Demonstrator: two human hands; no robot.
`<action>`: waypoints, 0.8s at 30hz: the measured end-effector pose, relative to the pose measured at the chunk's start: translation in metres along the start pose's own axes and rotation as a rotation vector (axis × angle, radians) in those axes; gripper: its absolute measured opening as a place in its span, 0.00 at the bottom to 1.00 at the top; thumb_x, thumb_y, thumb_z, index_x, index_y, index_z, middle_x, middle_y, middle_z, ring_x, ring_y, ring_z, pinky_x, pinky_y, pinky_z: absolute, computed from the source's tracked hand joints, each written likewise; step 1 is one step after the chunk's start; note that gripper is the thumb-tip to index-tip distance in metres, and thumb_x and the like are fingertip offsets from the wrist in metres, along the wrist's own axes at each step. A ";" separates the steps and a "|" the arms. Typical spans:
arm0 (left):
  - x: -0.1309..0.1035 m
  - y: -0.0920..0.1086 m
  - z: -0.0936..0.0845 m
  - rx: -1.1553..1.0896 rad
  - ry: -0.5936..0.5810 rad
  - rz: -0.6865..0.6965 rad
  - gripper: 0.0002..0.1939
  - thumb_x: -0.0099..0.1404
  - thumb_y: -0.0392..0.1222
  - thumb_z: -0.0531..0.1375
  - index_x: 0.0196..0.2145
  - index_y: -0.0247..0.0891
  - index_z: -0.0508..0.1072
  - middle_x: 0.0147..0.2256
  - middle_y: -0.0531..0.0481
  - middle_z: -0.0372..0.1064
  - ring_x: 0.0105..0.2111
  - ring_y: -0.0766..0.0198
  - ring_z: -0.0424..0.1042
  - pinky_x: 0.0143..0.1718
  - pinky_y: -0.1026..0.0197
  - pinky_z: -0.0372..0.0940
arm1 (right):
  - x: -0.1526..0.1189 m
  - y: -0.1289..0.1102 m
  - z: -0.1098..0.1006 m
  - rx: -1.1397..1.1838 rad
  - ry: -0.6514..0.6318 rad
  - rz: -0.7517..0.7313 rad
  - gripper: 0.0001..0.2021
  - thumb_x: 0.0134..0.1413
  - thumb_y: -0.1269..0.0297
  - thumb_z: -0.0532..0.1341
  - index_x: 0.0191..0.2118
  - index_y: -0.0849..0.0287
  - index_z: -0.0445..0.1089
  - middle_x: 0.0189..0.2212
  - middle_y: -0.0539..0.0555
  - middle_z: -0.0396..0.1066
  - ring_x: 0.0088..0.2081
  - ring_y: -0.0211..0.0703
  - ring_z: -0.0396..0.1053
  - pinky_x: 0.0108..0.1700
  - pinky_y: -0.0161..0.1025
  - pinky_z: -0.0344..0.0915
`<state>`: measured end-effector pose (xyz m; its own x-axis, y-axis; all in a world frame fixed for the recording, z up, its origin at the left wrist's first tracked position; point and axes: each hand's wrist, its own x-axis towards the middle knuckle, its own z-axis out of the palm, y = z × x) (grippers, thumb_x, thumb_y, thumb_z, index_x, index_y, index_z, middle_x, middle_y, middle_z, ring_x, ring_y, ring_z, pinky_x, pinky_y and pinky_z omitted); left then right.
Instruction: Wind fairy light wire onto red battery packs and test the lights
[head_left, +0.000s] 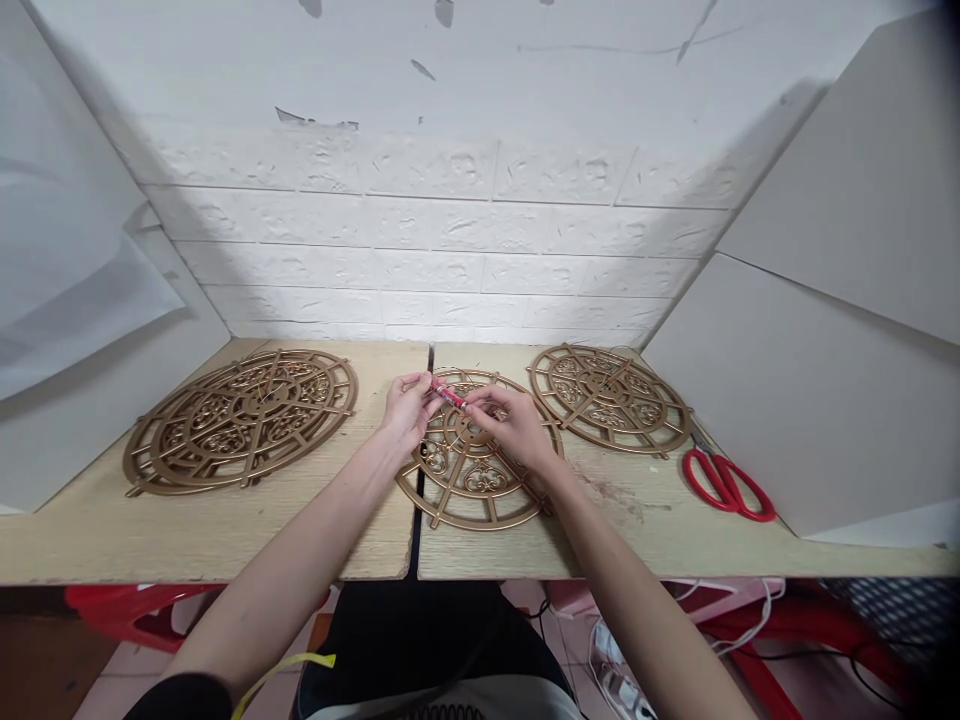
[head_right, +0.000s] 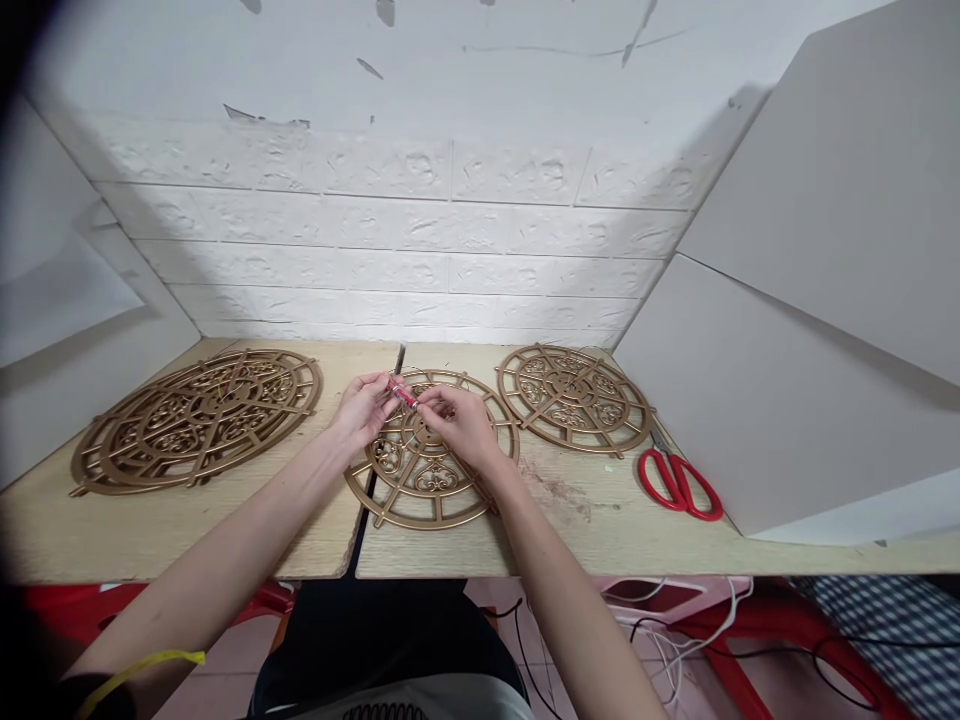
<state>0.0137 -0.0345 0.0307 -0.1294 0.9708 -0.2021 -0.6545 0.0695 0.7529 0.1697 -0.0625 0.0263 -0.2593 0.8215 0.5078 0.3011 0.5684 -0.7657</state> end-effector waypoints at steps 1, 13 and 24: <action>-0.001 0.000 0.001 0.005 0.000 0.002 0.07 0.63 0.27 0.53 0.32 0.36 0.60 0.25 0.51 0.70 0.27 0.66 0.74 0.41 0.55 0.70 | 0.000 0.000 0.000 -0.016 0.000 -0.006 0.06 0.52 0.65 0.60 0.35 0.59 0.73 0.29 0.52 0.74 0.29 0.40 0.71 0.34 0.37 0.66; -0.007 0.002 0.003 0.151 -0.076 0.177 0.16 0.62 0.30 0.55 0.43 0.42 0.53 0.28 0.52 0.73 0.26 0.68 0.73 0.35 0.59 0.70 | 0.002 0.003 -0.009 0.003 0.059 -0.026 0.08 0.52 0.60 0.62 0.36 0.58 0.74 0.33 0.53 0.76 0.34 0.42 0.72 0.38 0.39 0.68; -0.004 0.004 -0.009 0.974 -0.223 0.750 0.13 0.61 0.31 0.52 0.40 0.42 0.72 0.40 0.47 0.73 0.36 0.60 0.71 0.45 0.53 0.63 | 0.006 0.013 -0.045 -0.247 0.377 -0.061 0.07 0.47 0.74 0.57 0.32 0.58 0.72 0.35 0.54 0.70 0.38 0.44 0.66 0.42 0.44 0.63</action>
<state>0.0044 -0.0402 0.0289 -0.0404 0.8557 0.5159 0.3616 -0.4688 0.8059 0.2135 -0.0486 0.0375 0.0551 0.7193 0.6925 0.5172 0.5727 -0.6360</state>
